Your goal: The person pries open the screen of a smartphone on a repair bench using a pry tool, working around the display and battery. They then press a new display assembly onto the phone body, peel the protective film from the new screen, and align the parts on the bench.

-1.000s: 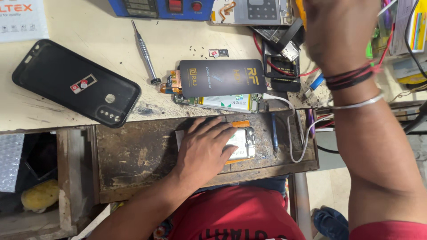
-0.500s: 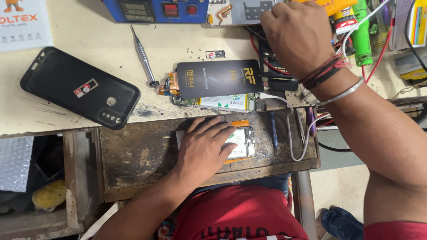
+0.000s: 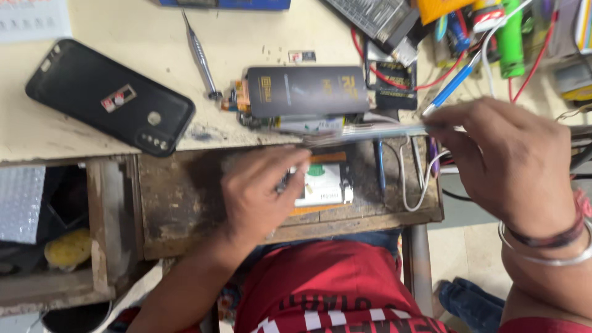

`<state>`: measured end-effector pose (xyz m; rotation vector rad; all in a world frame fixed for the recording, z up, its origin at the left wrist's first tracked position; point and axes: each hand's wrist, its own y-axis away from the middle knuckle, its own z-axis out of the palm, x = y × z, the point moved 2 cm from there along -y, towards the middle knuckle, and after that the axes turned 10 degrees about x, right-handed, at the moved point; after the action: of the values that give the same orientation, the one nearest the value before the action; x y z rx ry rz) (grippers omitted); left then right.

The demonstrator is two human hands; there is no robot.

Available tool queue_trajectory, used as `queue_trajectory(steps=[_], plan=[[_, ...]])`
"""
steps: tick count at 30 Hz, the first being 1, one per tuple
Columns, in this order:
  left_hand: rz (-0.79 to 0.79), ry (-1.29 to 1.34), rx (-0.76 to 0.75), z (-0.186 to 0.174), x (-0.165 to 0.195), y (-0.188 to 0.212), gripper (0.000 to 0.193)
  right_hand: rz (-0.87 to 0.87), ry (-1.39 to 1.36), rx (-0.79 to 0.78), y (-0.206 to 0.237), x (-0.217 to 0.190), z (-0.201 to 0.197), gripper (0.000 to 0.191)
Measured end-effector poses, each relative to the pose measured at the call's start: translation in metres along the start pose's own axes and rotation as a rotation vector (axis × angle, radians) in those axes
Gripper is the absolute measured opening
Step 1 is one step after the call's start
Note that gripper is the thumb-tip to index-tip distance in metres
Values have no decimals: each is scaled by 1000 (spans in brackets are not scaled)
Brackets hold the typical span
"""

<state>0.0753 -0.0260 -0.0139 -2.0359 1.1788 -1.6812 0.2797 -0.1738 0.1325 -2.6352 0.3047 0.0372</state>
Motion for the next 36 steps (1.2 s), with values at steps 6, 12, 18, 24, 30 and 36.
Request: queue_trajectory(steps=[6, 12, 18, 24, 30, 36], plan=[[-109, 26, 58, -27, -5, -7, 18, 191, -384, -268, 50, 18, 32, 20], [125, 59, -200, -39, -6, -9, 27, 619, -721, -500, 88, 31, 90, 20], [277, -18, -292, -48, -13, -4, 28, 792, -1063, -661, 81, 25, 135, 30], [233, -43, -139, -53, -25, 4, 28, 759, -1161, -577, 72, 8, 138, 42], [107, -175, -96, -71, -31, 17, 23, 430, -571, -227, 76, -3, 127, 40], [-53, -176, -84, -85, -28, 20, 15, -82, -384, -199, 81, -22, 133, 80]])
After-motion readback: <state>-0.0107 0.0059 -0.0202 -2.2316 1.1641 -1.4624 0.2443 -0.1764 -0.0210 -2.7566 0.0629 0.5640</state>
